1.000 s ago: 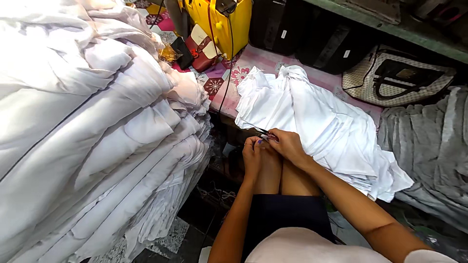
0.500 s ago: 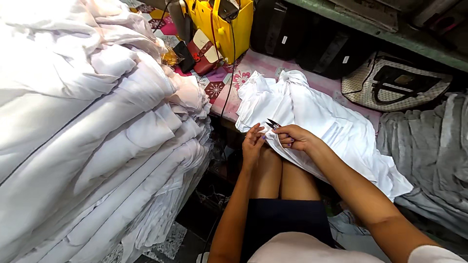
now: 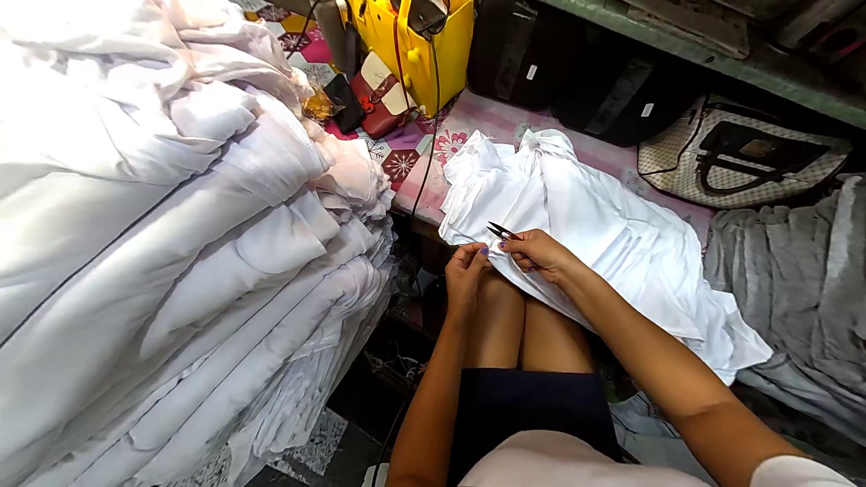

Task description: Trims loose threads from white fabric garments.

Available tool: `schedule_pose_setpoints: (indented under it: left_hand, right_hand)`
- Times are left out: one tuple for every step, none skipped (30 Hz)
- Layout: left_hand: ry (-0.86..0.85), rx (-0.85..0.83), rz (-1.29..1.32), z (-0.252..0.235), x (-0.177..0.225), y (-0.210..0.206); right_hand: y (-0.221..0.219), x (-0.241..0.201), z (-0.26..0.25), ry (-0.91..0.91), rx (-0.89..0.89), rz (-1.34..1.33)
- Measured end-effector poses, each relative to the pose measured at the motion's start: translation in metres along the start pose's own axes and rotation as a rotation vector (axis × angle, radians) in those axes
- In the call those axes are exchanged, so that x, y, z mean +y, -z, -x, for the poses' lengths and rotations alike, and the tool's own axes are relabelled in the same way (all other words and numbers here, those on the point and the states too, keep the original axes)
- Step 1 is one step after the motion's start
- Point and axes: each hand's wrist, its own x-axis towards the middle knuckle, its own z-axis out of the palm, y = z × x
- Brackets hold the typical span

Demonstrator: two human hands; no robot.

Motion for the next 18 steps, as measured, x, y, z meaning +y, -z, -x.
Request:
schedule_pose_setpoints:
  left_hand:
    - [-0.028, -0.02, -0.064, 0.0, 0.001, -0.001]
    - [-0.066, -0.018, -0.133, -0.001, 0.001, -0.002]
    - [-0.106, -0.002, -0.192, -0.002, 0.0, -0.002]
    - [-0.129, 0.011, -0.229, -0.003, 0.0, -0.001]
    - [-0.129, 0.015, -0.248, -0.003, -0.001, 0.001]
    - [-0.111, 0.013, -0.261, -0.003, -0.001, 0.004]
    - [-0.081, 0.009, -0.27, -0.002, 0.0, 0.007]
    - [-0.05, 0.009, -0.284, 0.0, 0.001, 0.011]
    - [-0.025, 0.013, -0.303, 0.002, 0.002, 0.014]
    - [-0.006, 0.022, -0.316, 0.004, 0.002, 0.017]
    - [0.014, 0.026, -0.326, 0.004, 0.002, 0.019]
    - [0.037, 0.028, -0.333, 0.005, 0.003, 0.021]
    - [0.059, 0.026, -0.338, 0.005, 0.003, 0.023]
    - [0.073, 0.024, -0.343, 0.005, 0.003, 0.024]
    - [0.082, 0.021, -0.341, 0.006, 0.004, 0.025]
    - [0.088, 0.016, -0.336, 0.007, 0.005, 0.025]
    - [0.091, 0.008, -0.328, 0.008, 0.006, 0.024]
    - [0.093, 0.001, -0.319, 0.008, 0.007, 0.023]
  right_hand:
    - [-0.001, 0.0, 0.0, 0.005, 0.004, 0.004]
    - [-0.002, 0.001, -0.001, 0.008, 0.009, 0.006]
    - [-0.003, 0.001, -0.001, 0.006, 0.01, 0.008]
    - [-0.003, 0.002, -0.002, 0.005, 0.009, 0.006]
    - [-0.003, 0.004, -0.003, 0.004, 0.007, 0.003]
    - [-0.002, 0.005, -0.003, 0.004, 0.001, 0.007]
    - [-0.002, 0.006, -0.003, 0.007, -0.008, 0.013]
    - [-0.002, 0.007, -0.003, 0.015, -0.018, 0.02]
    - [-0.001, 0.008, -0.003, 0.027, -0.025, 0.029]
    - [-0.001, 0.008, -0.001, 0.044, -0.02, 0.04]
    - [0.0, 0.006, 0.003, 0.06, 0.0, 0.056]
    - [0.0, 0.003, 0.008, 0.071, 0.029, 0.063]
    - [0.0, -0.001, 0.014, 0.073, 0.05, 0.07]
    - [0.001, -0.004, 0.02, 0.068, 0.058, 0.08]
    - [0.002, -0.006, 0.026, 0.054, 0.047, 0.105]
    - [0.003, -0.006, 0.032, 0.03, 0.022, 0.14]
    - [0.003, -0.006, 0.036, -0.001, -0.006, 0.18]
    - [0.002, -0.003, 0.038, -0.032, -0.029, 0.212]
